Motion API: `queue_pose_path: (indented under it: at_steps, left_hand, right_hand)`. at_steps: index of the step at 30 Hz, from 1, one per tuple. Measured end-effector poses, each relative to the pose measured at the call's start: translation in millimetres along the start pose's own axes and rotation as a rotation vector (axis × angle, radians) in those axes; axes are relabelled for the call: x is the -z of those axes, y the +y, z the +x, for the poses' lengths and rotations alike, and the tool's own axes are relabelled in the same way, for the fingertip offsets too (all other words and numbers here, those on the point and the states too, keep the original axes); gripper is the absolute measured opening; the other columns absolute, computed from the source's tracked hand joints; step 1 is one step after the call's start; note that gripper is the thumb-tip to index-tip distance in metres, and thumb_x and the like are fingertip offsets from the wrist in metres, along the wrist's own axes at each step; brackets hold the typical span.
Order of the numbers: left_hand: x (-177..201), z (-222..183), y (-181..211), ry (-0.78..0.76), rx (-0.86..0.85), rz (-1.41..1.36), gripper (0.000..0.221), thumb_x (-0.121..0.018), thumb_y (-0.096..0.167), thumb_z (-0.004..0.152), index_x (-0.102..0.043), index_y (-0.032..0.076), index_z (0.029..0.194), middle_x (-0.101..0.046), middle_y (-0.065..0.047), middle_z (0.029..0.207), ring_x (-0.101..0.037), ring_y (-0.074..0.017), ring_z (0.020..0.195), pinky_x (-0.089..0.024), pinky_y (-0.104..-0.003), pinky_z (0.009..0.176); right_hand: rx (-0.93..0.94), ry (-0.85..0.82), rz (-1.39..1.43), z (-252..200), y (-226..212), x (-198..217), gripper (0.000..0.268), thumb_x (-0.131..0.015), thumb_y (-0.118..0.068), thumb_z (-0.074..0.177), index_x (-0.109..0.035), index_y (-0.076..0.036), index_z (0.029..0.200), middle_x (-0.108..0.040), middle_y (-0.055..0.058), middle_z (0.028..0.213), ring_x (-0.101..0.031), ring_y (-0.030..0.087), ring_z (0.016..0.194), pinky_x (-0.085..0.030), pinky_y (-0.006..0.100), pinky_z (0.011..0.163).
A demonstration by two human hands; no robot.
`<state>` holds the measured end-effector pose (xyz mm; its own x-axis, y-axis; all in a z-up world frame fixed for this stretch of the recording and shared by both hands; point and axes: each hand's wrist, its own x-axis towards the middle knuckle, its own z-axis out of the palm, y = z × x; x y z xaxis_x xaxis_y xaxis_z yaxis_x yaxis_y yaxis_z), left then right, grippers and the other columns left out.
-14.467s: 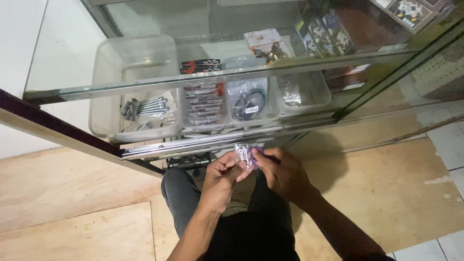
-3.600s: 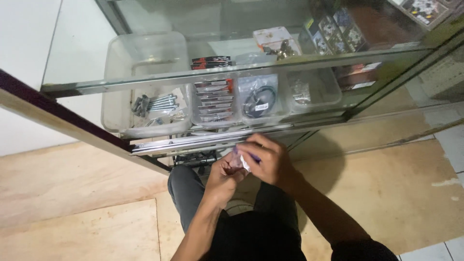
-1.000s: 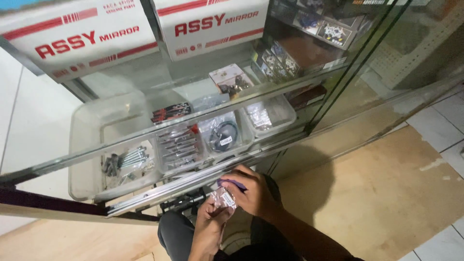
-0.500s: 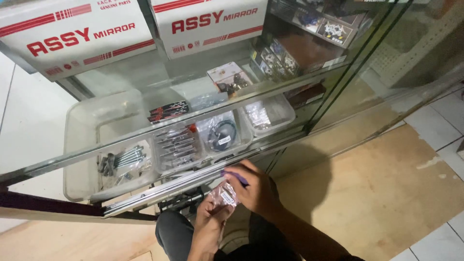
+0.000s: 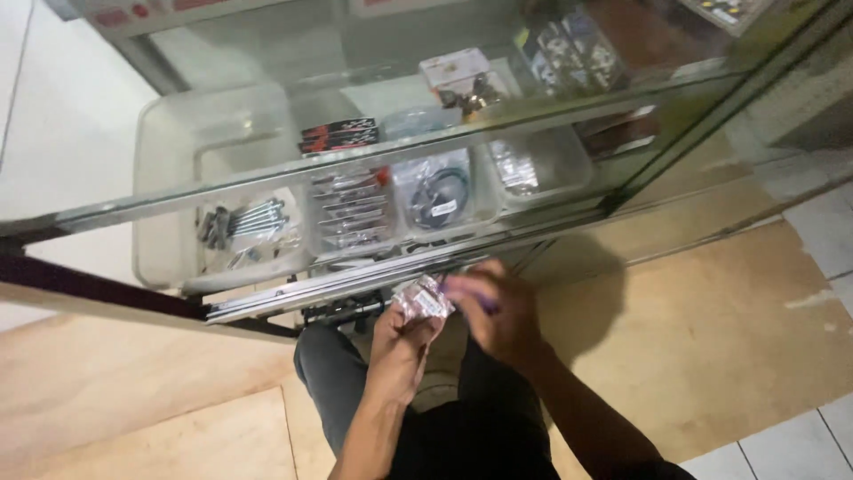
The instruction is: The person wipes and cleans small motorcycle bolts with a purple cloth.
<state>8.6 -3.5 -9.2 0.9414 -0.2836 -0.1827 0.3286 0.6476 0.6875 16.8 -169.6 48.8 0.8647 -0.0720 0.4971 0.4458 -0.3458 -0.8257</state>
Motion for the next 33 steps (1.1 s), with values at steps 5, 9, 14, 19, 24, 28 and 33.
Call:
queue_pose_path:
  at_steps: [5, 9, 14, 19, 24, 28, 33]
  left_hand:
    - [-9, -2, 12, -0.069, -0.019, -0.023, 0.051, -0.055, -0.022, 0.086, -0.060, -0.008, 0.135, -0.068, -0.014, 0.127, -0.066, -0.0204, 0.115, -0.051, -0.032, 0.099]
    - [-13, -5, 14, -0.112, -0.007, -0.020, 0.052, -0.057, -0.023, 0.085, -0.060, -0.007, 0.134, -0.068, -0.013, 0.129, -0.066, -0.0194, 0.115, -0.053, -0.031, 0.099]
    - [0, -2, 2, -0.070, 0.077, -0.035, 0.050, -0.058, -0.021, 0.084, -0.060, -0.006, 0.131, -0.070, -0.012, 0.127, -0.068, -0.0181, 0.114, -0.054, -0.029, 0.098]
    - [9, -5, -2, -0.169, 0.000, -0.054, 0.049, -0.060, -0.022, 0.087, -0.061, -0.008, 0.134, -0.068, -0.012, 0.118, -0.064, -0.0178, 0.102, -0.049, -0.029, 0.086]
    - [10, -6, 15, 0.037, 0.098, -0.261, 0.028, -0.053, 0.006, 0.095, -0.066, -0.004, 0.117, -0.073, -0.012, 0.104, -0.072, -0.0194, 0.092, -0.061, -0.035, 0.083]
    - [17, -6, 4, 0.046, 0.058, -0.276, 0.026, -0.054, 0.014, 0.110, -0.065, -0.006, 0.120, -0.072, -0.014, 0.106, -0.070, -0.0218, 0.090, -0.061, -0.038, 0.081]
    - [-1, -5, 17, 0.106, 0.090, -0.238, 0.035, -0.052, 0.022, 0.106, -0.064, -0.006, 0.123, -0.072, -0.019, 0.118, -0.072, -0.0273, 0.103, -0.061, -0.041, 0.087]
  right_hand:
    - [0.229, -0.217, -0.335, -10, -9, 1, 0.026, -0.078, -0.003, 0.080, -0.078, -0.011, 0.105, -0.068, 0.008, 0.095, -0.070, 0.025, 0.084, -0.056, 0.037, 0.070]
    - [0.294, -0.366, -0.396, -3, 3, 22, 0.029, -0.075, -0.002, 0.078, -0.078, -0.013, 0.104, -0.068, 0.010, 0.102, -0.070, 0.029, 0.089, -0.057, 0.037, 0.072]
    - [0.192, -0.646, -0.407, 19, 8, 49, 0.028, -0.073, -0.001, 0.080, -0.080, -0.016, 0.103, -0.069, 0.008, 0.099, -0.070, 0.028, 0.084, -0.056, 0.038, 0.069]
    - [0.181, -0.473, -0.348, 21, -12, 15, 0.027, -0.073, -0.004, 0.081, -0.080, -0.016, 0.104, -0.068, 0.009, 0.098, -0.071, 0.025, 0.081, -0.057, 0.036, 0.068]
    - [0.339, -0.490, -0.321, 12, -24, -3, 0.024, -0.074, -0.005, 0.079, -0.078, -0.010, 0.102, -0.066, 0.009, 0.098, -0.068, 0.028, 0.082, -0.055, 0.038, 0.068]
    - [0.419, -0.554, -0.415, 10, -26, 0, 0.026, -0.072, -0.006, 0.076, -0.075, -0.008, 0.102, -0.064, 0.010, 0.102, -0.069, 0.027, 0.090, -0.057, 0.039, 0.072]
    - [0.405, -0.692, -0.607, 3, -9, 32, 0.022, -0.070, -0.011, 0.082, -0.079, -0.018, 0.099, -0.067, 0.008, 0.105, -0.068, 0.029, 0.093, -0.055, 0.039, 0.070]
